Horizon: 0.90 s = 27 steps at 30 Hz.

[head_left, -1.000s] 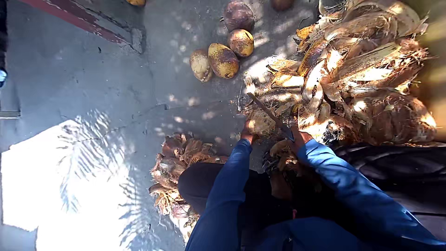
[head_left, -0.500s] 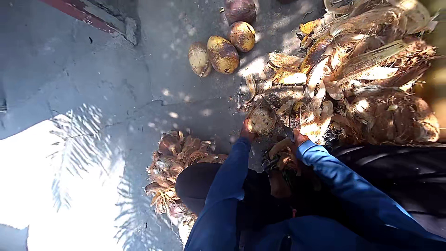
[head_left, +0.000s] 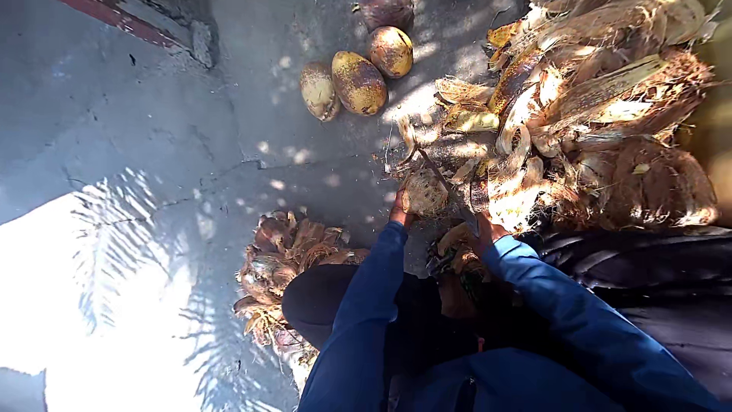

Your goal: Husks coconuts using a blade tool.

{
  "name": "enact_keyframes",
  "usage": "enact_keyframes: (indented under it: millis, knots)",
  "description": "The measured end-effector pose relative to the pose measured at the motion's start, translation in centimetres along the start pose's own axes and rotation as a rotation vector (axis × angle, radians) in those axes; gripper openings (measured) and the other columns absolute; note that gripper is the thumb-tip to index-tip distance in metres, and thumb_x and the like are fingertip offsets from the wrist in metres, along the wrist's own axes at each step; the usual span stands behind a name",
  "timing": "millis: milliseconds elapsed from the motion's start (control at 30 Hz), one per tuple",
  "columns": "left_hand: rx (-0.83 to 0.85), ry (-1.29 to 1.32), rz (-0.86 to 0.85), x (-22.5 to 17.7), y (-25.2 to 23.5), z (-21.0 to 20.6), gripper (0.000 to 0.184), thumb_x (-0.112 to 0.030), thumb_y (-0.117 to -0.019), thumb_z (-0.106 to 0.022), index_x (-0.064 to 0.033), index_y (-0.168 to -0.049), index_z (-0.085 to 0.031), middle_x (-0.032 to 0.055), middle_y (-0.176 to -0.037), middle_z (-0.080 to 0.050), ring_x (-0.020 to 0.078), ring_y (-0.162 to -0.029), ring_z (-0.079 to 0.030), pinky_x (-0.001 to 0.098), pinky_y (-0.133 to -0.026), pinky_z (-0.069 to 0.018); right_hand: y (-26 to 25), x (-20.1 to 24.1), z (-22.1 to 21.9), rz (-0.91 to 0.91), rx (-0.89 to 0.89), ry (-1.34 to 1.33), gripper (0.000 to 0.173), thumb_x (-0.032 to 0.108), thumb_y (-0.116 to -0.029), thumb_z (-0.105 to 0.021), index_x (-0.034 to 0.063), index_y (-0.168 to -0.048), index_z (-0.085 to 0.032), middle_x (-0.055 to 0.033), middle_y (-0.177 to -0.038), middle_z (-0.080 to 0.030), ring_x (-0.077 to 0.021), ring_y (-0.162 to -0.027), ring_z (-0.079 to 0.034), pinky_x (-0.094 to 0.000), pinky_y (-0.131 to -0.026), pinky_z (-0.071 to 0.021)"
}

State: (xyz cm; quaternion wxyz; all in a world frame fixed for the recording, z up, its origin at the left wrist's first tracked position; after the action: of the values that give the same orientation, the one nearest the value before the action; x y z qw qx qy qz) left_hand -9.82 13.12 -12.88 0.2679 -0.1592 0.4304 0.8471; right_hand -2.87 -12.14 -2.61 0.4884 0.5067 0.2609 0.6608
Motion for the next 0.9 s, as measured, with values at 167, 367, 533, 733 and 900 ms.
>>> enact_keyframes:
  millis: [167, 367, 533, 733, 900]
  knots:
    - [-0.013, -0.085, -0.008, 0.2, -0.5, 0.4, 0.112, -0.002, -0.0667, -0.090, -0.0121, -0.159, -0.028, 0.0234, -0.139, -0.060, 0.0365, -0.129, -0.060, 0.0539, -0.110, -0.0473, -1.9, -0.5, 0.0, -0.001, 0.064, 0.001, 0.064, 0.023, -0.0999, -0.062, -0.0003, -0.154, -0.037, -0.0270, -0.143, -0.056, -0.0409, -0.132, -0.057, -0.0581, -0.111, -0.0430]
    - [-0.028, 0.016, -0.009, 0.2, 0.0, 0.0, 0.110, 0.002, -0.0688, -0.088, -0.0125, -0.159, -0.028, 0.0226, -0.140, -0.060, 0.0354, -0.129, -0.060, 0.0543, -0.109, -0.0483, -0.6, -0.2, 0.2, 0.020, 0.031, -0.015, 0.060, 0.023, -0.1027, -0.057, 0.0014, -0.154, -0.036, -0.0267, -0.137, -0.061, -0.0405, -0.127, -0.061, -0.0571, -0.109, -0.0450]
    - [-0.006, -0.081, -0.022, -1.1, 0.2, 0.6, 0.108, -0.003, -0.0727, -0.087, -0.0107, -0.161, -0.025, 0.0251, -0.139, -0.060, 0.0375, -0.129, -0.059, 0.0530, -0.111, -0.0466, -4.1, -3.1, -1.7, -0.023, 0.006, -0.075, 0.061, 0.027, -0.0992, -0.064, -0.0021, -0.149, -0.043, -0.0269, -0.140, -0.058, -0.0401, -0.130, -0.059, -0.0587, -0.110, -0.0446]
    - [-0.130, -0.240, -0.175, -1.9, 1.3, -0.1, 0.095, -0.006, -0.0747, -0.088, -0.0046, -0.155, -0.037, 0.0223, -0.154, -0.046, 0.0362, -0.139, -0.051, 0.0518, -0.115, -0.0434, 1.9, 0.5, 1.5, 0.072, -0.046, -0.013, 0.055, 0.026, -0.1036, -0.054, 0.0004, -0.150, -0.041, -0.0273, -0.126, -0.066, -0.0419, -0.117, -0.066, -0.0584, -0.102, -0.0489]
    - [-0.151, -0.465, -0.158, -2.5, 2.6, -0.6, 0.088, -0.013, -0.0798, -0.084, -0.0068, -0.156, -0.039, 0.0263, -0.153, -0.045, 0.0410, -0.138, -0.051, 0.0507, -0.114, -0.0439, -0.5, -1.8, -0.4, -0.065, 0.088, 0.029, 0.063, 0.027, -0.1029, -0.058, 0.0010, -0.155, -0.034, -0.0265, -0.143, -0.056, -0.0403, -0.132, -0.058, -0.0574, -0.111, -0.0438]
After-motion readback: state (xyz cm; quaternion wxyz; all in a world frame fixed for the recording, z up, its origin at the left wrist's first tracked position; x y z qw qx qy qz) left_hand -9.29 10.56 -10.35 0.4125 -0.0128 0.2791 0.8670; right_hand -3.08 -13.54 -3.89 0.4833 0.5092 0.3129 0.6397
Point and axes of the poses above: each hand's wrist, its own y-axis away from the middle knuckle, its own z-axis out of the back of the hand, x = y × z, the point moved 8 cm from there along -y, towards the middle knuckle
